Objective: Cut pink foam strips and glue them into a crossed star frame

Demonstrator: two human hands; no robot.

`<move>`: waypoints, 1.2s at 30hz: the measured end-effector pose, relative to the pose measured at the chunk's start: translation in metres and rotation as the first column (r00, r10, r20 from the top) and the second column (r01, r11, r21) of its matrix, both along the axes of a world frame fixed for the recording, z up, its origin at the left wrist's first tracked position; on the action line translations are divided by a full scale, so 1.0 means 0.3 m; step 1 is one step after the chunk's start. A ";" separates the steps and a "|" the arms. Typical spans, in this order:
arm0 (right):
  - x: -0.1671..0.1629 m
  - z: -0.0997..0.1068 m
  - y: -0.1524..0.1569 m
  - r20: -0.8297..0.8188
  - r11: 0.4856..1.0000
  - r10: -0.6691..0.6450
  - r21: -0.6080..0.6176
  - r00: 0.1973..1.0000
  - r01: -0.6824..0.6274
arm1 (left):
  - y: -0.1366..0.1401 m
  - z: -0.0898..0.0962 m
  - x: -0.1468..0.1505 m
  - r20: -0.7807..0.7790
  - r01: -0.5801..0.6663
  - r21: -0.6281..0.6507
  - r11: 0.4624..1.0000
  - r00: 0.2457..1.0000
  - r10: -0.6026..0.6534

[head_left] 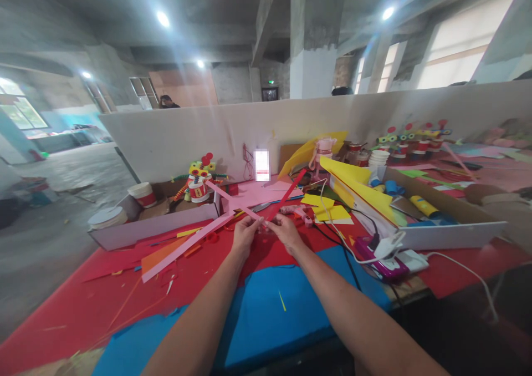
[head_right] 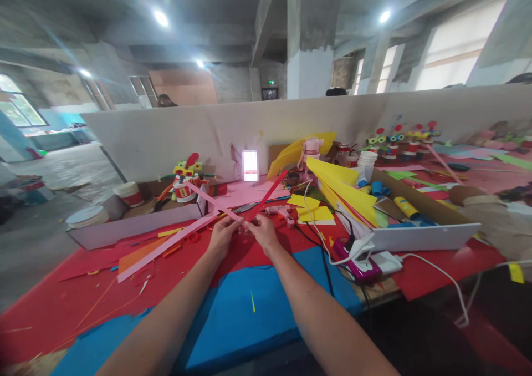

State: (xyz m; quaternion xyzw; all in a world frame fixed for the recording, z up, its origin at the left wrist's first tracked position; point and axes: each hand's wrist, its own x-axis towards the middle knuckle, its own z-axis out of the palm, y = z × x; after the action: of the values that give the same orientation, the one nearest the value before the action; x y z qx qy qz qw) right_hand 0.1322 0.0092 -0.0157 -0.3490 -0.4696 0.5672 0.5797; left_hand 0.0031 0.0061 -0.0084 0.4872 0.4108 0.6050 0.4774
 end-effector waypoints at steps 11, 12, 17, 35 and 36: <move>0.006 -0.003 0.003 -0.126 0.998 -0.049 -0.047 0.991 0.044 | -0.004 -0.013 0.006 0.017 0.134 -0.047 0.990 0.991 -0.133; 0.007 -0.007 0.004 -0.111 0.998 -0.056 -0.035 0.992 0.053 | -0.005 -0.012 0.007 0.009 0.132 -0.051 0.990 0.991 -0.132; 0.008 -0.013 0.004 -0.074 0.999 -0.038 -0.020 0.997 0.037 | -0.007 -0.007 0.004 -0.014 0.094 -0.052 0.994 0.995 -0.095; 0.001 0.003 -0.010 -0.054 1.000 0.028 -0.001 0.998 -0.028 | 0.002 -0.007 0.006 0.048 0.043 -0.029 0.999 0.998 -0.042; 0.001 0.005 -0.013 -0.050 0.999 0.032 0.003 0.998 -0.032 | 0.000 -0.005 0.005 0.049 0.042 -0.022 0.999 0.998 -0.040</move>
State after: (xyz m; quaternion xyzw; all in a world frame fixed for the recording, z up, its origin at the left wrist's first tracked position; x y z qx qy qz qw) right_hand 0.1324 0.0053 -0.0141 -0.3267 -0.4611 0.5845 0.5822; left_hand 0.0045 0.0062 -0.0099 0.4752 0.3961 0.6018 0.5051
